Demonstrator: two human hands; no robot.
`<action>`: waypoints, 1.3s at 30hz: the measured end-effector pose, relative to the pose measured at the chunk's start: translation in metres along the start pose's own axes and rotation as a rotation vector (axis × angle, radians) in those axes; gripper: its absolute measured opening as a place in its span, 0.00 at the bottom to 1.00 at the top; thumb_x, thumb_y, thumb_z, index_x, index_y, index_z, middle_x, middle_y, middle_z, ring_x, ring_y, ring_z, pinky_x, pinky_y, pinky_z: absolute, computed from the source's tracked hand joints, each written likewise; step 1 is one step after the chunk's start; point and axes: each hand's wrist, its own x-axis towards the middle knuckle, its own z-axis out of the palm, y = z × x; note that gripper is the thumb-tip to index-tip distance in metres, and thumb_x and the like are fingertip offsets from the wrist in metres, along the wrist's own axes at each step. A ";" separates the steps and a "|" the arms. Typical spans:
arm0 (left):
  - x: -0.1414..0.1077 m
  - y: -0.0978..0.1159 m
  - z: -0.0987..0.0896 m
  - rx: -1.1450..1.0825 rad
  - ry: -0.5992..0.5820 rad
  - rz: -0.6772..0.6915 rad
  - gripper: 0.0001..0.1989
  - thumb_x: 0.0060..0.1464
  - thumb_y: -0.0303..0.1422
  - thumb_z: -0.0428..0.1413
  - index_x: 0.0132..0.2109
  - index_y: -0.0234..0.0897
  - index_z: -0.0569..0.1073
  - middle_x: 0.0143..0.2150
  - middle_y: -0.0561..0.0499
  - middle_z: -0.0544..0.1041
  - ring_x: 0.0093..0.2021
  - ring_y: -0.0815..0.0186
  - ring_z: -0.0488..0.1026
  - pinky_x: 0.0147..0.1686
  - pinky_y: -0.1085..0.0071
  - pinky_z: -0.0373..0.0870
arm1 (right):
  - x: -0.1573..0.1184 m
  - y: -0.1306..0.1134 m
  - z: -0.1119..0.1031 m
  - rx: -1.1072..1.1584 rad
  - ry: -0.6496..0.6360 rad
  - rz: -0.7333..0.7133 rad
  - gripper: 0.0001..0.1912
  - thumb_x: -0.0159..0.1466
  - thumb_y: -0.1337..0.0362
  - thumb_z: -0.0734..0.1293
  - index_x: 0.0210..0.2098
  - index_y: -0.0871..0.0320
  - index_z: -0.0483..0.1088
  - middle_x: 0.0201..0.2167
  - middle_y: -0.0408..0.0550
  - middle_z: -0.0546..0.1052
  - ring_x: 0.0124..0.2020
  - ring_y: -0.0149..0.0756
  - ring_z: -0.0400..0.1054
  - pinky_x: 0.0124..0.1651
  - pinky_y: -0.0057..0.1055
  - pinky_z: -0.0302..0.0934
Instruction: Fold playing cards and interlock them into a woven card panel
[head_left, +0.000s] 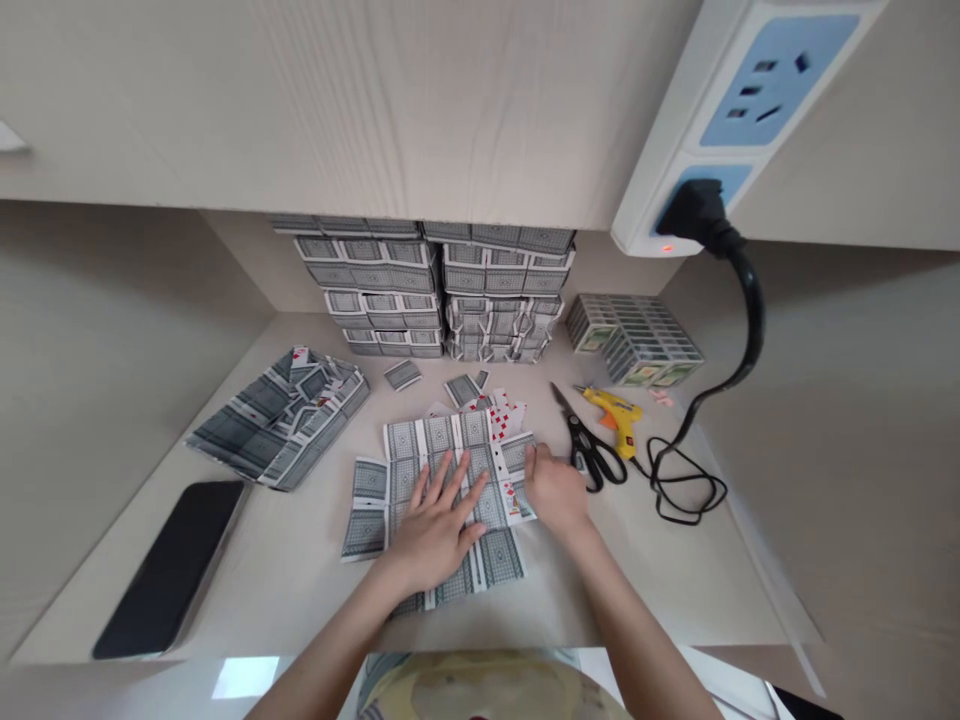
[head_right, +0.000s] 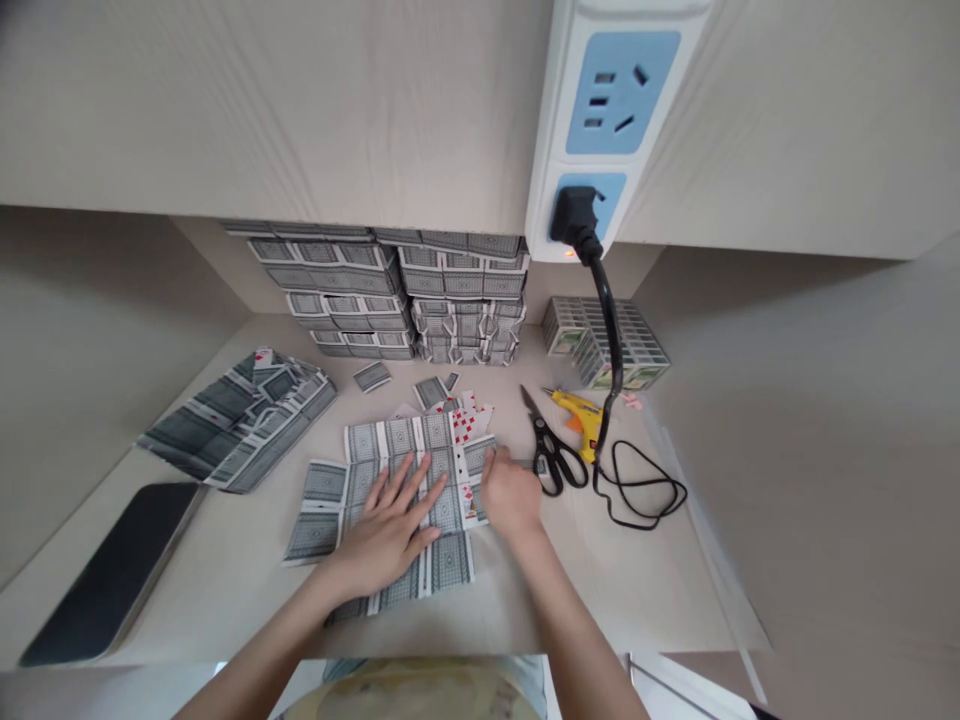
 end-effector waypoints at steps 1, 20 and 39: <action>0.000 0.000 0.000 -0.001 -0.004 -0.002 0.27 0.58 0.46 0.37 0.63 0.52 0.41 0.67 0.54 0.36 0.65 0.56 0.33 0.59 0.52 0.35 | -0.001 -0.002 0.001 -0.011 0.015 0.002 0.21 0.66 0.60 0.46 0.38 0.64 0.65 0.27 0.57 0.76 0.28 0.43 0.73 0.29 0.31 0.59; 0.000 -0.002 0.000 -0.031 -0.024 0.021 0.26 0.59 0.45 0.37 0.63 0.53 0.40 0.67 0.56 0.36 0.65 0.56 0.32 0.59 0.51 0.34 | 0.011 0.013 0.014 0.377 -0.090 -0.014 0.24 0.66 0.53 0.45 0.31 0.59 0.65 0.28 0.52 0.75 0.31 0.37 0.70 0.31 0.26 0.57; -0.001 0.010 -0.001 0.012 0.079 -0.018 0.26 0.58 0.46 0.38 0.62 0.52 0.47 0.66 0.56 0.40 0.65 0.57 0.34 0.60 0.51 0.33 | -0.013 -0.016 0.004 0.142 -0.068 0.000 0.17 0.66 0.60 0.48 0.51 0.62 0.52 0.32 0.55 0.75 0.32 0.42 0.72 0.30 0.31 0.59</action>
